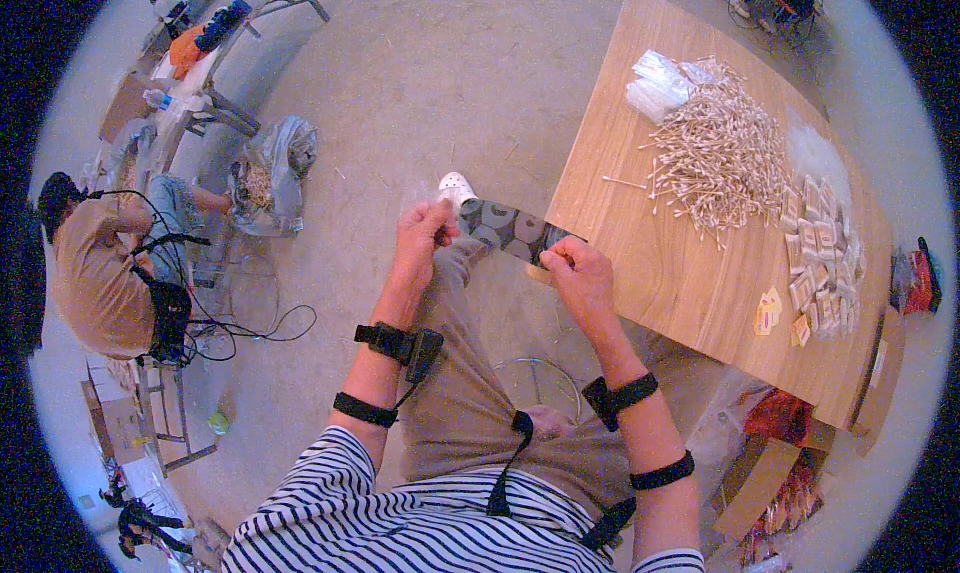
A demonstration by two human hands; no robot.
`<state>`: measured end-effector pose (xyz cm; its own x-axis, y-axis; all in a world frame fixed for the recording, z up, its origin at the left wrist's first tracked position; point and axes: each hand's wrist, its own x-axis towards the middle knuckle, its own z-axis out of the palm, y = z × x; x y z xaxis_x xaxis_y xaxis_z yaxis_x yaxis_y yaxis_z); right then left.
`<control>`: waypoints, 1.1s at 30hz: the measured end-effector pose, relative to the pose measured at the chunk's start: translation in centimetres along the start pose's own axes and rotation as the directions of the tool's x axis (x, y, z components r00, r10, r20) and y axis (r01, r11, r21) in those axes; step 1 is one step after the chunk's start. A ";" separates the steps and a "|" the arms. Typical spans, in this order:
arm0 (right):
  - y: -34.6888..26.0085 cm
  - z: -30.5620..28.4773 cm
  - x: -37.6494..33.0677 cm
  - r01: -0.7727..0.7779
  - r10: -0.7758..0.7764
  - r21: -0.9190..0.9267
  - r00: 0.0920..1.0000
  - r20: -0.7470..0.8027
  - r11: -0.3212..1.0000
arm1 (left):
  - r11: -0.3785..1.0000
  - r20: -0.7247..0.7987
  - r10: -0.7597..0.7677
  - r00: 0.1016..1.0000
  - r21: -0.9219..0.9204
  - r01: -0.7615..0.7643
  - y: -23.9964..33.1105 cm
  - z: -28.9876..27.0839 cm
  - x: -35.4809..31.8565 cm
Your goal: The person is sorting and packing cotton swabs into small plastic packets.
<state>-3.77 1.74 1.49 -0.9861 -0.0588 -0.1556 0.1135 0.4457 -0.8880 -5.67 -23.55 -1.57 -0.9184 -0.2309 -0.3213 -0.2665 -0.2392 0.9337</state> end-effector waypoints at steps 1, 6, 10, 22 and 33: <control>-0.1 0.0 0.0 0.000 0.000 0.000 1.000 0.000 1.000 | 1.000 0.000 0.000 1.000 0.000 0.000 0.1 0.1 -0.1; -0.1 -0.1 0.1 0.005 -0.005 -0.007 1.000 0.001 1.000 | 0.993 0.010 0.063 0.998 0.097 -0.063 0.4 0.4 -0.3; 0.0 0.0 0.1 0.013 -0.013 -0.015 1.000 0.001 1.000 | 0.994 -0.012 0.053 0.999 0.093 -0.052 0.8 0.9 -0.6; 0.1 0.0 -0.1 0.028 -0.028 -0.017 1.000 -0.005 0.999 | 0.997 0.053 0.010 0.999 0.076 -0.014 1.3 2.0 -1.0; 1.0 0.2 0.1 0.023 -0.023 0.028 1.000 0.000 0.999 | 0.977 -0.048 -0.179 0.983 -0.126 0.171 -0.9 5.7 -1.9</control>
<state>-3.75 1.99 0.50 -0.9884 -0.0693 -0.1353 0.0943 0.4189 -0.9031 -5.38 -17.49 -0.91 -0.8410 -0.2294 -0.4901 -0.3811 -0.3918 0.8374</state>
